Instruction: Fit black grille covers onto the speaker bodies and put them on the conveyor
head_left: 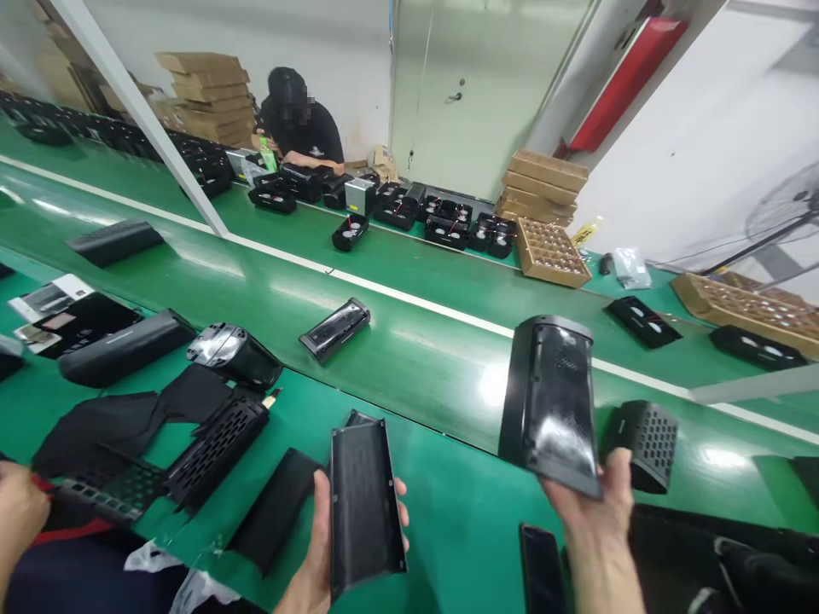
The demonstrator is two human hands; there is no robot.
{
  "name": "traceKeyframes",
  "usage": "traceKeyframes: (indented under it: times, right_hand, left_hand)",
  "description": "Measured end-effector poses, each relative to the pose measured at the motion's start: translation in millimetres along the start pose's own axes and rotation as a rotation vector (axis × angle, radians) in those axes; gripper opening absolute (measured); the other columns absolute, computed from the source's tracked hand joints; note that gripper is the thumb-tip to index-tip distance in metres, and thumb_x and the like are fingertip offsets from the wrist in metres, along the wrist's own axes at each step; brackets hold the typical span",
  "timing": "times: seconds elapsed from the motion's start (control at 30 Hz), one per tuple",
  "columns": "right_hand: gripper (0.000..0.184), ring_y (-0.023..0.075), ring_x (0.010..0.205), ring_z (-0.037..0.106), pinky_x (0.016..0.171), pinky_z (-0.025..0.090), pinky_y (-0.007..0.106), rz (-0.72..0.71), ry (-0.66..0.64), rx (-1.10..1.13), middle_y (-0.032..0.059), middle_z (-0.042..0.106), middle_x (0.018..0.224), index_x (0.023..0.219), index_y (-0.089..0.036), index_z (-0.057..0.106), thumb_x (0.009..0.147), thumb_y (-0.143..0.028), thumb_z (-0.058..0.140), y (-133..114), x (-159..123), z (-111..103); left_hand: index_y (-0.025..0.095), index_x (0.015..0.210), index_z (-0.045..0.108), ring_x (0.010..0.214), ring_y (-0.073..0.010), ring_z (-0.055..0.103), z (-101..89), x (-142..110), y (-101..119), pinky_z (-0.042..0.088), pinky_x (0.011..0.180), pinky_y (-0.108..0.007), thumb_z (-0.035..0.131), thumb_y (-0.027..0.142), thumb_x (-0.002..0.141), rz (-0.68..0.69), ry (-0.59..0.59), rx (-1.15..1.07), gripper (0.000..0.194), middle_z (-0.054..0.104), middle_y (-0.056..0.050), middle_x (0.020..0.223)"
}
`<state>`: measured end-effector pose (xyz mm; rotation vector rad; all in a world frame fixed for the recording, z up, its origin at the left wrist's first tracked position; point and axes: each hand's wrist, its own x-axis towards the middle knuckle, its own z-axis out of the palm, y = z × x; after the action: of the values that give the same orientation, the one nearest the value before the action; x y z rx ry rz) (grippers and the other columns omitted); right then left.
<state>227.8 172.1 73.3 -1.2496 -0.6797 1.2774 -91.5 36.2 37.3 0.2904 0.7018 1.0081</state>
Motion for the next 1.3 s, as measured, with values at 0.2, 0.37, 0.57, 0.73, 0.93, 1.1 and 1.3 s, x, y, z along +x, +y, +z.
traceKeyframes:
  times: [0.2,0.37,0.57,0.73,0.93,1.1,1.3]
  right_hand:
    - [0.102,0.0456,0.105,0.073,0.081,0.059,0.064,0.239,-0.232,0.137,0.0222,0.071,0.133,0.143,-0.028,0.064,0.077,-0.098,0.032,33.4,-103.0,15.5]
    - [0.088,0.0415,0.100,0.078,0.082,0.062,0.055,0.388,-0.287,-0.125,0.0166,0.073,0.134,0.161,-0.033,0.042,0.086,-0.074,0.062,24.1,-138.2,7.2]
    - [0.116,0.0385,0.111,0.073,0.088,0.061,0.049,0.132,-0.422,-0.715,0.0133,0.069,0.140,0.167,-0.034,0.030,0.069,-0.055,0.089,6.6,-140.3,24.9]
    - [0.112,0.0386,0.118,0.071,0.098,0.056,0.052,0.053,-0.384,-0.998,0.0126,0.067,0.143,0.169,-0.032,0.024,0.076,-0.064,0.077,3.6,-151.9,47.4]
    - [0.115,0.0421,0.125,0.068,0.097,0.056,0.053,0.056,-0.421,-1.195,0.0156,0.061,0.152,0.172,-0.029,0.014,0.080,-0.070,0.070,-1.7,-150.9,54.7]
    - [0.119,0.0445,0.136,0.060,0.103,0.052,0.058,0.092,-0.441,-1.229,0.0184,0.046,0.165,0.173,-0.026,0.007,0.081,-0.074,0.065,2.0,-149.7,54.1]
    - [0.119,0.0430,0.148,0.048,0.115,0.044,0.059,0.177,-0.443,-1.195,0.0166,0.031,0.173,0.173,-0.025,0.005,0.082,-0.079,0.060,8.4,-145.8,44.5]
  left_hand:
    - [0.024,0.117,0.077,0.089,-0.0328,0.076,16.0,9.7,-21.5,0.061,0.086,-0.050,0.038,0.098,0.077,-0.001,-0.014,-0.239,0.093,0.078,-0.013,0.106]
    - [0.022,0.129,0.071,0.108,-0.0350,0.071,21.7,12.4,-43.0,0.061,0.088,-0.056,0.053,0.088,0.083,0.063,-0.007,-0.340,0.083,0.076,-0.012,0.111]
    - [0.011,0.129,0.072,0.134,-0.0391,0.061,31.7,17.6,-71.5,0.039,0.121,-0.053,0.065,0.090,0.074,0.042,-0.137,-0.263,0.097,0.075,-0.020,0.127]
    - [0.011,0.127,0.074,0.137,-0.0442,0.058,44.7,19.6,-75.2,0.037,0.122,-0.056,0.074,0.086,0.070,0.138,-0.149,-0.251,0.094,0.074,-0.022,0.129]
    - [0.017,0.127,0.075,0.130,-0.0463,0.062,51.1,17.8,-71.9,0.046,0.108,-0.061,0.073,0.082,0.075,0.215,-0.126,-0.220,0.083,0.078,-0.016,0.121]
    - [0.020,0.126,0.076,0.129,-0.0461,0.063,54.8,11.4,-70.3,0.049,0.099,-0.060,0.067,0.082,0.079,0.155,-0.158,-0.176,0.078,0.081,-0.012,0.112]
    - [0.012,0.120,0.076,0.133,-0.0423,0.062,42.7,23.6,-81.5,0.041,0.119,-0.054,0.078,0.087,0.062,0.022,-0.145,-0.218,0.095,0.077,-0.020,0.121]
